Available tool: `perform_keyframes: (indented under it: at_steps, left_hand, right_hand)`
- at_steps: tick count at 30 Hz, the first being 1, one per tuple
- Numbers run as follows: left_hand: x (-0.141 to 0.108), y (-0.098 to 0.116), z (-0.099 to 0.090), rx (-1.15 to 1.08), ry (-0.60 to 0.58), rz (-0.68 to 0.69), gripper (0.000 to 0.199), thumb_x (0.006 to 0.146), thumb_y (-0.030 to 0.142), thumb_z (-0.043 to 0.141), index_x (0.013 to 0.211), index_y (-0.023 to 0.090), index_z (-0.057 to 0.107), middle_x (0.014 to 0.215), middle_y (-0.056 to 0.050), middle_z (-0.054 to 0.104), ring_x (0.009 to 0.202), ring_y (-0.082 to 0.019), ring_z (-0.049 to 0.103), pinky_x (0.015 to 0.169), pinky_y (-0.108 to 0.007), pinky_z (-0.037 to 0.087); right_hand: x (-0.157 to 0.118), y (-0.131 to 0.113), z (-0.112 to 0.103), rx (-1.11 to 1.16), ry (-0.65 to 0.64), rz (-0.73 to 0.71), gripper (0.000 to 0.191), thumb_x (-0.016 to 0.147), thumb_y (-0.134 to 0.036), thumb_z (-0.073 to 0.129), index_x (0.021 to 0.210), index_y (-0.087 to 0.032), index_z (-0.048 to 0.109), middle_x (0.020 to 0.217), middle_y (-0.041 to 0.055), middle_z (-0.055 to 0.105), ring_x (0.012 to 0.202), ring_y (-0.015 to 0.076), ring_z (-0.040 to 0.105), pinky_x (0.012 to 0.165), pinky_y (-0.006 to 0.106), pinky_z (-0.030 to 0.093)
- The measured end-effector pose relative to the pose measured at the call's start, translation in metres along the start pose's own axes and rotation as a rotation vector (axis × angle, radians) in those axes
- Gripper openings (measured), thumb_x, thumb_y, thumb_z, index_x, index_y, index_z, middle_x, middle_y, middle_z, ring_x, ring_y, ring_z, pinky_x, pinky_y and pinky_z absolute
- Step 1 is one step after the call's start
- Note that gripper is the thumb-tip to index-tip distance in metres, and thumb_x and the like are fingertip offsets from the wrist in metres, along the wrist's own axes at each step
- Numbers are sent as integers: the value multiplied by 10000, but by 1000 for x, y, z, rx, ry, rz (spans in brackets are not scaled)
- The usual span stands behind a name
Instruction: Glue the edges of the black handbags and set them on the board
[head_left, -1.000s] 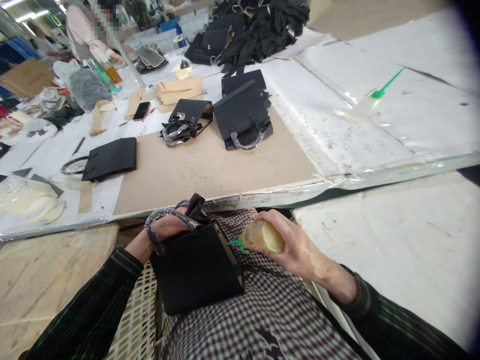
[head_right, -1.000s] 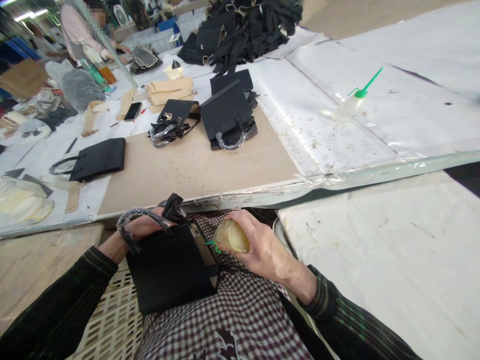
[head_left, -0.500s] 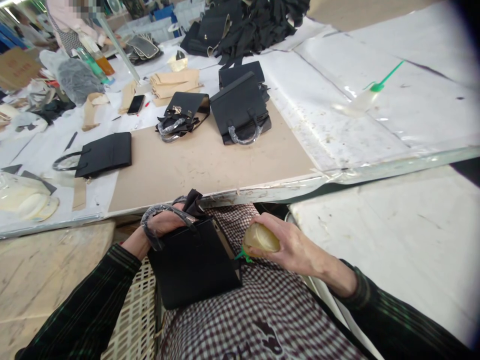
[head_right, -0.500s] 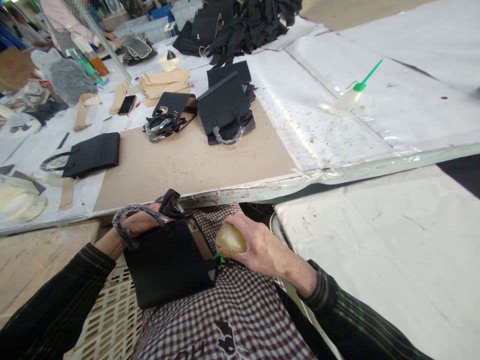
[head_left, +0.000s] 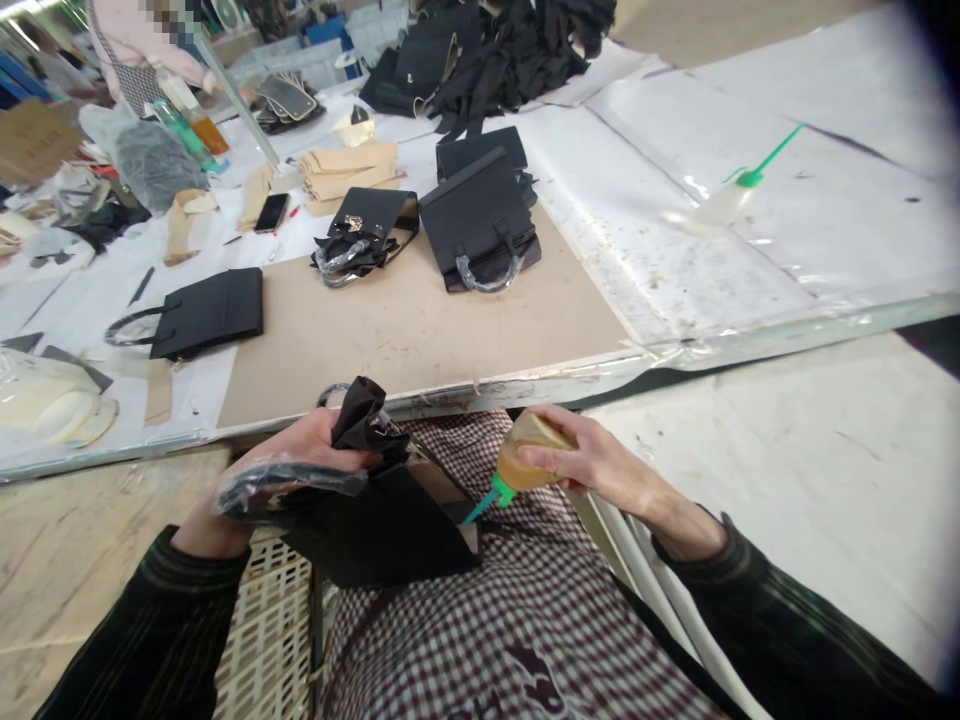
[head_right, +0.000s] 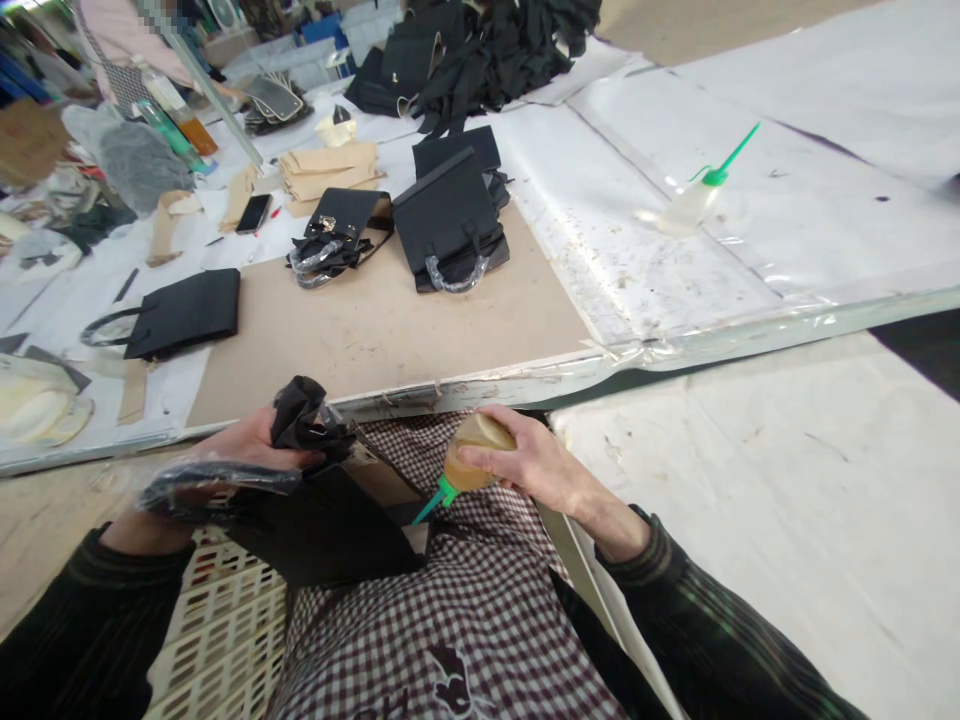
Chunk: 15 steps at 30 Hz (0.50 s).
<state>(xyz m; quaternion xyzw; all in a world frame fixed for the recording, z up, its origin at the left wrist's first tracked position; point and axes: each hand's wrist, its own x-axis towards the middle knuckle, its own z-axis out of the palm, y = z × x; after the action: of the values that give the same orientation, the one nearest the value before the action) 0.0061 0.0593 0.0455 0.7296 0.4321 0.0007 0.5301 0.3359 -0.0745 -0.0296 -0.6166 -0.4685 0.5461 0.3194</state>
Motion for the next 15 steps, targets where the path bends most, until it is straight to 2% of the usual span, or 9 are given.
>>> perform_keyframes:
  at_steps: [2, 4, 7, 9, 12, 15]
  left_hand:
    - [-12, 7, -7, 150, -35, 35, 191, 875, 237, 610, 984, 115, 709, 902, -25, 735, 804, -173, 638, 743, -249, 511]
    - [-19, 6, -6, 250, -67, 137, 133, 841, 165, 603, 929, 140, 699, 905, -17, 726, 821, -167, 637, 781, -259, 507]
    - [-21, -13, 12, 214, -44, 277, 173, 831, 132, 592, 972, 157, 690, 971, -37, 722, 883, -190, 646, 850, -310, 513]
    - [-21, -29, 29, 127, 39, 310, 173, 828, 136, 588, 972, 155, 682, 963, -45, 717, 883, -204, 650, 847, -329, 518]
    - [-28, -43, 49, 99, 169, 291, 144, 835, 147, 602, 955, 164, 679, 934, -38, 712, 839, -200, 651, 801, -315, 519]
    - [-44, -38, 61, 157, 207, 296, 92, 850, 147, 626, 919, 184, 676, 928, -31, 718, 828, -190, 662, 761, -282, 515]
  right_hand:
    - [-1, 5, -6, 74, 96, 10, 536, 838, -604, 735, 1213, -239, 618, 864, 1, 644, 592, 145, 550, 429, 237, 407]
    - [-3, 11, -7, 82, 208, -48, 528, 843, -598, 736, 1224, -255, 610, 936, 13, 669, 706, 181, 614, 530, 268, 492]
    - [-6, 23, 0, -6, 353, -102, 538, 810, -590, 768, 1194, -245, 617, 1057, 43, 705, 940, 260, 668, 796, 361, 565]
    - [-8, 31, 7, -76, 379, -118, 561, 789, -595, 776, 1191, -237, 618, 1112, 62, 708, 989, 286, 670, 885, 414, 557]
    - [-17, 41, 14, -148, 381, -145, 544, 801, -590, 760, 1191, -238, 618, 1119, 70, 709, 963, 285, 678, 886, 429, 562]
    - [-28, 46, 13, -174, 417, -143, 502, 849, -574, 723, 1214, -253, 601, 1126, 64, 710, 979, 276, 683, 846, 392, 577]
